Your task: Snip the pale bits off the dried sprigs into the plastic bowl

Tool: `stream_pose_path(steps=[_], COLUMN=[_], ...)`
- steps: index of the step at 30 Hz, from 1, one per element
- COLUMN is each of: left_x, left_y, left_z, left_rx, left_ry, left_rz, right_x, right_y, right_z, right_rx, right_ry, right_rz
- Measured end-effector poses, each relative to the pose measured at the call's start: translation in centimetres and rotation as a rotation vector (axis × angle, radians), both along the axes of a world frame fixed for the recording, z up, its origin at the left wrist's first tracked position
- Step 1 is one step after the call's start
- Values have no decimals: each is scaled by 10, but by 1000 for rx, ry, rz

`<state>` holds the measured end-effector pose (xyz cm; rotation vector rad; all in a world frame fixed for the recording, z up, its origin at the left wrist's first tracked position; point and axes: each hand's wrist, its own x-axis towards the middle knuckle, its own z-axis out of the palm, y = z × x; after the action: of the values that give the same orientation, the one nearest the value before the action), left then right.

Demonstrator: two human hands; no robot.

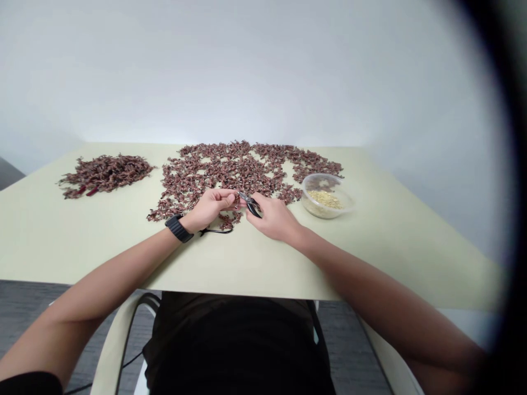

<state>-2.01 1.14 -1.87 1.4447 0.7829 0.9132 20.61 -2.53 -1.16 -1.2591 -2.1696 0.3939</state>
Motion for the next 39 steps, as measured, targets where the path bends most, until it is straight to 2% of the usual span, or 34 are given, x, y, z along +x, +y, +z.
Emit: stream_pose_path(steps=[3,9,11,13,16,18,20,22,23,27,29,33,39], left_x=[2,10,10,7,-2,-6,-7,-4,-3,3,4,5,4], left_y=[-3,-9,-9,-7,-1,2,3,3,2,0,-1,-2,-3], left_z=[0,-2,-5,-9,-14,-14,-13,-10,-8,-1,1,1,2], left_rx=[77,300,391,517,724,801,806,747,697,439,317,136,124], left_ry=[28,158,215,295,403,434,460,479,474,331,211,25,25], left_rz=[45,255,323,377,344,291,293,349,372,306,246,155,104], right_x=[-5,-23,-28,-30,-26,-23,-20,-19,-19,-14,-10,-5,-3], right_y=[-2,-6,-9,-12,-13,-12,-10,-7,-7,-4,-3,0,-1], right_z=[-3,-8,-5,0,9,13,14,12,11,6,4,1,0], right_rx=[-101,-303,-467,-748,-1104,-1231,-1267,-1188,-1090,-405,-172,-40,30], right_ry=[88,407,568,734,905,961,967,914,861,479,298,87,-6], right_rz=[-15,9,32,52,132,187,203,163,128,-4,-38,-66,-32])
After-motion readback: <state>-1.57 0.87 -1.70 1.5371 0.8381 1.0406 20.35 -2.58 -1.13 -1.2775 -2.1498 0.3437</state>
